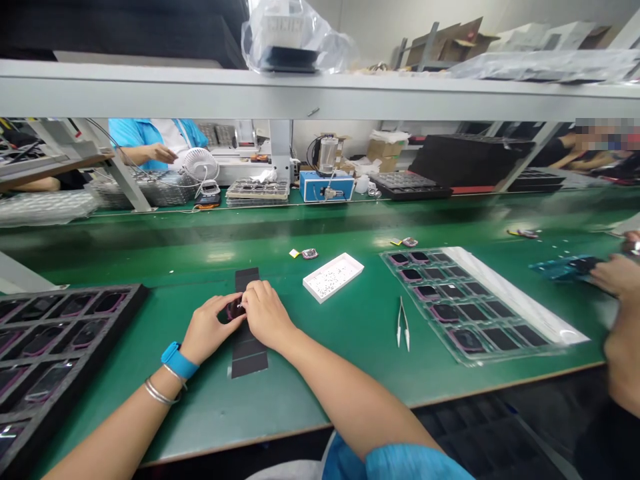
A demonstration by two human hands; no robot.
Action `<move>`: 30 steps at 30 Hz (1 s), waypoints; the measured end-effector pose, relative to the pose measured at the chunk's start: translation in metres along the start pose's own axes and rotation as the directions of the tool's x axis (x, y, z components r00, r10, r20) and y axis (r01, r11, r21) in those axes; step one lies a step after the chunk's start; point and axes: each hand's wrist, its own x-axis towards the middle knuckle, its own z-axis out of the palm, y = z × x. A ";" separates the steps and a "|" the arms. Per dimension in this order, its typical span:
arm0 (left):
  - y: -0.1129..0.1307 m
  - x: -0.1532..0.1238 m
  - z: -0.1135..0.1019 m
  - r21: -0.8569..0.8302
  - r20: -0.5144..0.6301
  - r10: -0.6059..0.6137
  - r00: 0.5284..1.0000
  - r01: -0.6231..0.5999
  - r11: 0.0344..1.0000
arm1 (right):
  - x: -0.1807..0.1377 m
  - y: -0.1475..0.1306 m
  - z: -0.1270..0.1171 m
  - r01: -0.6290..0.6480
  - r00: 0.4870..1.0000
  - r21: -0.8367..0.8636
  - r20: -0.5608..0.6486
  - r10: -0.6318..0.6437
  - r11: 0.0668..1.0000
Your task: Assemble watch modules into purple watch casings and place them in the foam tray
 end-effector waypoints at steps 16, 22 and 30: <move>0.000 -0.001 0.001 0.021 -0.024 0.022 0.999 -0.021 1.000 | 0.004 0.013 -0.001 -0.322 0.922 0.609 0.027 0.387 0.725; 0.001 -0.001 0.000 0.035 -0.054 -0.003 0.999 0.005 0.999 | 0.008 0.018 -0.005 -0.415 0.859 0.579 -0.005 0.512 0.702; -0.001 -0.002 -0.001 0.003 -0.076 -0.033 0.997 0.033 0.999 | 0.012 0.083 -0.086 -0.590 0.743 0.251 -0.205 0.637 0.768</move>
